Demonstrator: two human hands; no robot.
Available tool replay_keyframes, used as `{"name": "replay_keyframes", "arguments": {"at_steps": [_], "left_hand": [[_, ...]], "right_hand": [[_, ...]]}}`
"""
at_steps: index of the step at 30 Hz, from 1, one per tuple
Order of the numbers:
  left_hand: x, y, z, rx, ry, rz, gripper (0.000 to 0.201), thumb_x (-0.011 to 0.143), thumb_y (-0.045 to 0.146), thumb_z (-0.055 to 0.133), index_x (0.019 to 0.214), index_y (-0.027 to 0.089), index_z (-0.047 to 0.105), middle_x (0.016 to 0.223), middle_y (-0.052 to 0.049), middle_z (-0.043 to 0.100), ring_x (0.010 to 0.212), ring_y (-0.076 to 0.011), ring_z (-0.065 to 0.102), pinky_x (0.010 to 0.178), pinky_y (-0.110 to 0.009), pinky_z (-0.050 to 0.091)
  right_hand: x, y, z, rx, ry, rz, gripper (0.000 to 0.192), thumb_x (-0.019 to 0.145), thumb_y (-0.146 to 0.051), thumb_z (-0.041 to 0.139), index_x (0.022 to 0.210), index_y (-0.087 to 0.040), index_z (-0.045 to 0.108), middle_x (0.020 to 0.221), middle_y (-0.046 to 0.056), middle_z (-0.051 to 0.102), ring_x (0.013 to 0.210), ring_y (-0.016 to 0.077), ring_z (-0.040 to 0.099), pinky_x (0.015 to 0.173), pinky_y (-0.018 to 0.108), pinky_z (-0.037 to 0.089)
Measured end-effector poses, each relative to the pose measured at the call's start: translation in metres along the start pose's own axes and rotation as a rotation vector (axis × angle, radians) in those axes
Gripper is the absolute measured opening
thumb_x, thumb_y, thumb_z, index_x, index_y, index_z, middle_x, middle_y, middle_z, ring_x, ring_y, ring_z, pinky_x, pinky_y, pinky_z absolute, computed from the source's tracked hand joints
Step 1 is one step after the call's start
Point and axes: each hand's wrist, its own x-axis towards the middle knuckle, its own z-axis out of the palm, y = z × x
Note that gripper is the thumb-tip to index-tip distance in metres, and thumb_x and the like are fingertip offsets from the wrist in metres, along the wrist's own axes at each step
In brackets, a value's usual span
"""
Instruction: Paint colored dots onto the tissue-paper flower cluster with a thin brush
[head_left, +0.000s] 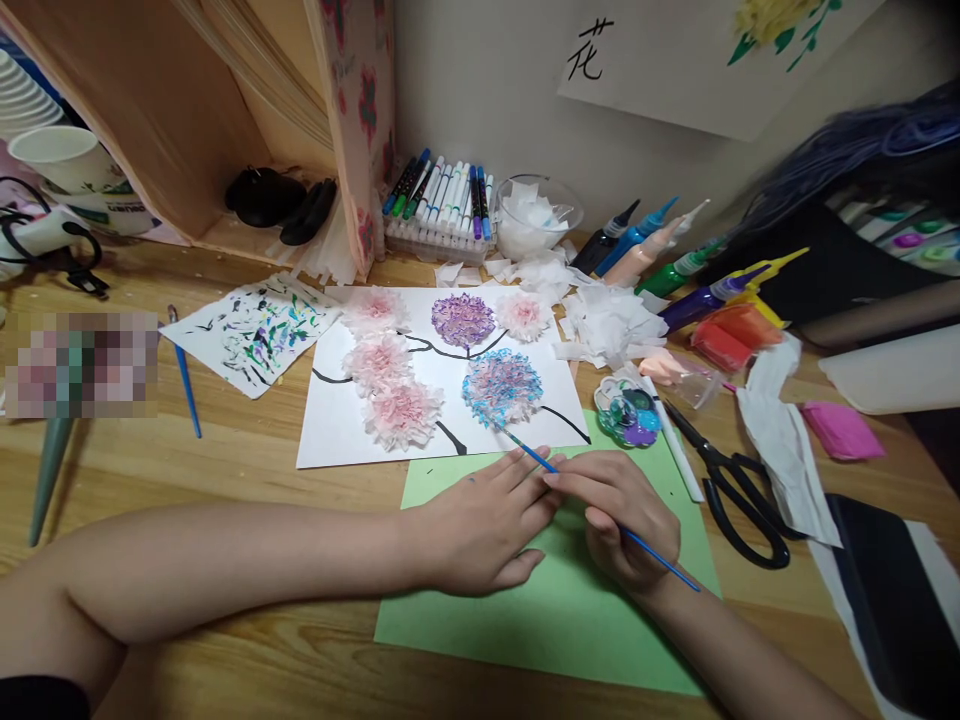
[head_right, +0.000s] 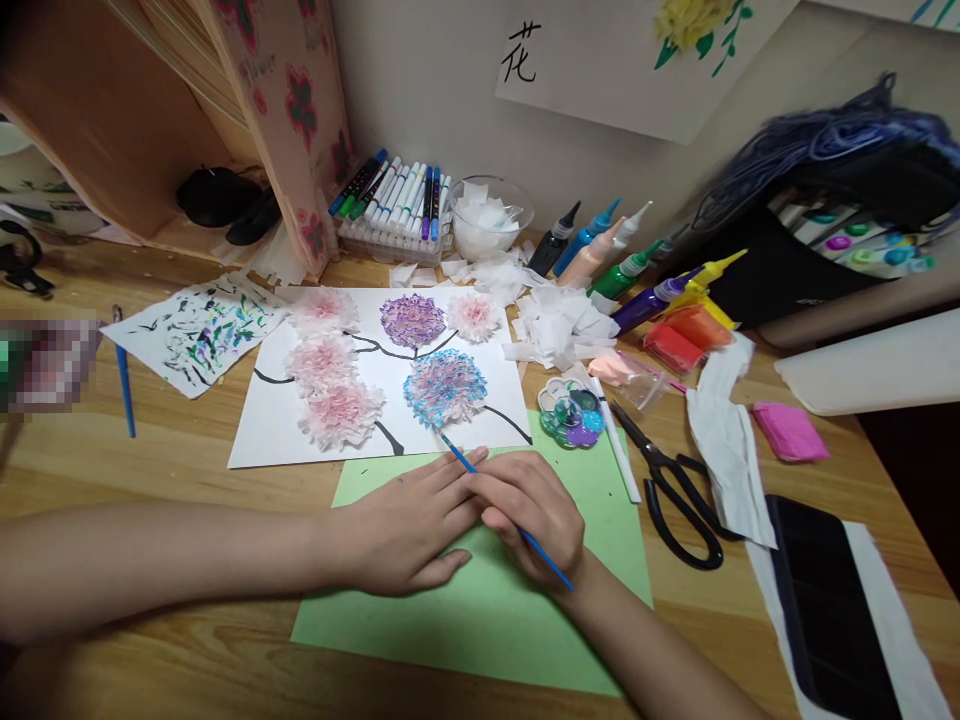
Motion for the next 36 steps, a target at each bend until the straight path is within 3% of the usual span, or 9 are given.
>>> {"name": "replay_keyframes", "arguments": {"at_steps": [15,22,36], "left_hand": [[0.0009,0.0001,-0.0028,-0.047,-0.022,-0.010,0.049,0.096,0.034,0.045,0.133,0.001,0.044,0.142,-0.024,0.046,0.141,-0.0372,0.032,0.118,-0.045,0.026],[0.0009,0.0001,-0.0023,-0.006,-0.055,-0.019,0.054,0.097,0.035,0.042,0.138,0.000,0.040,0.143,-0.023,0.045,0.138,-0.0360,0.036,0.119,-0.044,0.020],[0.0004,-0.0007,-0.0050,-0.052,-0.084,-0.040,0.054,0.096,0.035,0.044,0.139,0.003,0.041,0.145,-0.023,0.042,0.140,-0.0357,0.033,0.119,-0.046,0.021]], "right_hand": [[-0.0017,-0.0018,-0.0005,-0.044,-0.022,-0.038,0.033,0.100,-0.029,0.036,0.101,-0.014,0.066,0.083,0.009,0.071,0.082,0.0163,0.066,0.071,0.030,0.054],[-0.0046,0.0000,-0.0037,-0.059,0.015,-0.001,0.033,0.100,-0.028,0.035,0.108,-0.016,0.065,0.089,0.010,0.071,0.087,0.0173,0.065,0.075,0.031,0.053],[-0.0004,0.0023,-0.0031,-0.013,0.042,0.047,0.031,0.099,-0.029,0.038,0.100,-0.017,0.066,0.083,0.008,0.072,0.083,0.0164,0.067,0.073,0.030,0.053]]}}
